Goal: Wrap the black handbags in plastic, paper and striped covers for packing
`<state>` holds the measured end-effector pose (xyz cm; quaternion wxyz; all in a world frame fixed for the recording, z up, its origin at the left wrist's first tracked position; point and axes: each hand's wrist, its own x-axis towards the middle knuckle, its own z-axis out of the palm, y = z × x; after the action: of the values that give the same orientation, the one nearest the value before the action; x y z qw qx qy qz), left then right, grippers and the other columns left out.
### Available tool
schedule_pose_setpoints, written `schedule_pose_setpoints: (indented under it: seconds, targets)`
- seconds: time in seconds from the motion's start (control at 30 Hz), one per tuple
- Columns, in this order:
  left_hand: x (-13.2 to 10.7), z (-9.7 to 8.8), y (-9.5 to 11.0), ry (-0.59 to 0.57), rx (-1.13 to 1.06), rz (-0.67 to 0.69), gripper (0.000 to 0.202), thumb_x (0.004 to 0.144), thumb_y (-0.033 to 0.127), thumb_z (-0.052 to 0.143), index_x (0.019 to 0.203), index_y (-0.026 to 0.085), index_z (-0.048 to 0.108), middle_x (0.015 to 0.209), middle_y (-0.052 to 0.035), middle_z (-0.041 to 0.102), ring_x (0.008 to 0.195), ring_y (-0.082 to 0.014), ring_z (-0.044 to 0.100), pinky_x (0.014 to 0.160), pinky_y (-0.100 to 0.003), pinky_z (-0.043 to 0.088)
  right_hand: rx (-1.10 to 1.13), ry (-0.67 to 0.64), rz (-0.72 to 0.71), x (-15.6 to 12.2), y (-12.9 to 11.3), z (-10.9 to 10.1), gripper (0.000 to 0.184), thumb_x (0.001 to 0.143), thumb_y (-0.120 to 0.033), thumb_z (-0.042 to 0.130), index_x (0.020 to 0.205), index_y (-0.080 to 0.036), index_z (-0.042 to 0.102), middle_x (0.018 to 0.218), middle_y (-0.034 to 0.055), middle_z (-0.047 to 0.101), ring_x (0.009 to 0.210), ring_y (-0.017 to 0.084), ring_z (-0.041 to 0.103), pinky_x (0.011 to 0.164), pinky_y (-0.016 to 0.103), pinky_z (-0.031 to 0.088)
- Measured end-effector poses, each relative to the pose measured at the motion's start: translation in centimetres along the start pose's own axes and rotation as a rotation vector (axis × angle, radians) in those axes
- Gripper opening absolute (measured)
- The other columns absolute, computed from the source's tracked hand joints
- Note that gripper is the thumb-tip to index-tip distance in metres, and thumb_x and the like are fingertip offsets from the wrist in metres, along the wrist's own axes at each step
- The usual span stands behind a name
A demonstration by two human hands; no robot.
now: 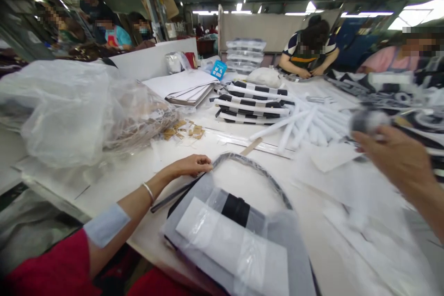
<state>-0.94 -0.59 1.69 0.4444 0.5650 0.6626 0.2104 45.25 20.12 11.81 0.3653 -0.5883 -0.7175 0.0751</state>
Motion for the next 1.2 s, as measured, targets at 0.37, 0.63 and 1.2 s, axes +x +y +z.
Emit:
schedule_pose_setpoints:
  seconds: [0.37, 0.63, 1.2]
  targets:
    - [-3.4, 1.1, -0.5, 0.121, 0.356, 0.029, 0.02, 0.069, 0.037, 0.061, 0.076, 0.019, 0.066, 0.074, -0.0033, 0.067, 0.071, -0.0207, 0.061, 0.065, -0.029, 0.043, -0.068, -0.673, -0.61, -17.3, -17.8, 11.1, 0.03, 0.082, -0.033, 0.066, 0.112, -0.027, 0.068, 0.117, 0.0034, 0.067, 0.089, 0.022, 0.065, 0.08, 0.033, 0.05]
    - [-3.6, 0.1, -0.4, 0.339, 0.324, 0.18, 0.042, 0.08, 0.034, 0.06, 0.118, 0.015, 0.06, 0.117, -0.0124, 0.065, 0.104, -0.0252, 0.062, 0.091, -0.034, 0.047, -0.061, -0.551, -0.499, -14.4, -18.8, 10.8, 0.015, 0.086, -0.031, 0.062, 0.091, -0.025, 0.074, 0.094, 0.0021, 0.074, 0.084, 0.022, 0.067, 0.079, 0.034, 0.05]
    - [4.6, 1.7, -0.7, 0.231, 0.143, 0.465, 0.036, 0.074, 0.011, 0.051, 0.103, 0.018, 0.072, 0.103, -0.0052, 0.072, 0.096, -0.0194, 0.063, 0.091, -0.029, 0.047, -0.386, -0.688, -0.667, -15.1, -19.4, 17.7, 0.01, 0.089, -0.028, 0.062, 0.093, -0.021, 0.07, 0.09, 0.0062, 0.068, 0.086, 0.023, 0.063, 0.075, 0.031, 0.045]
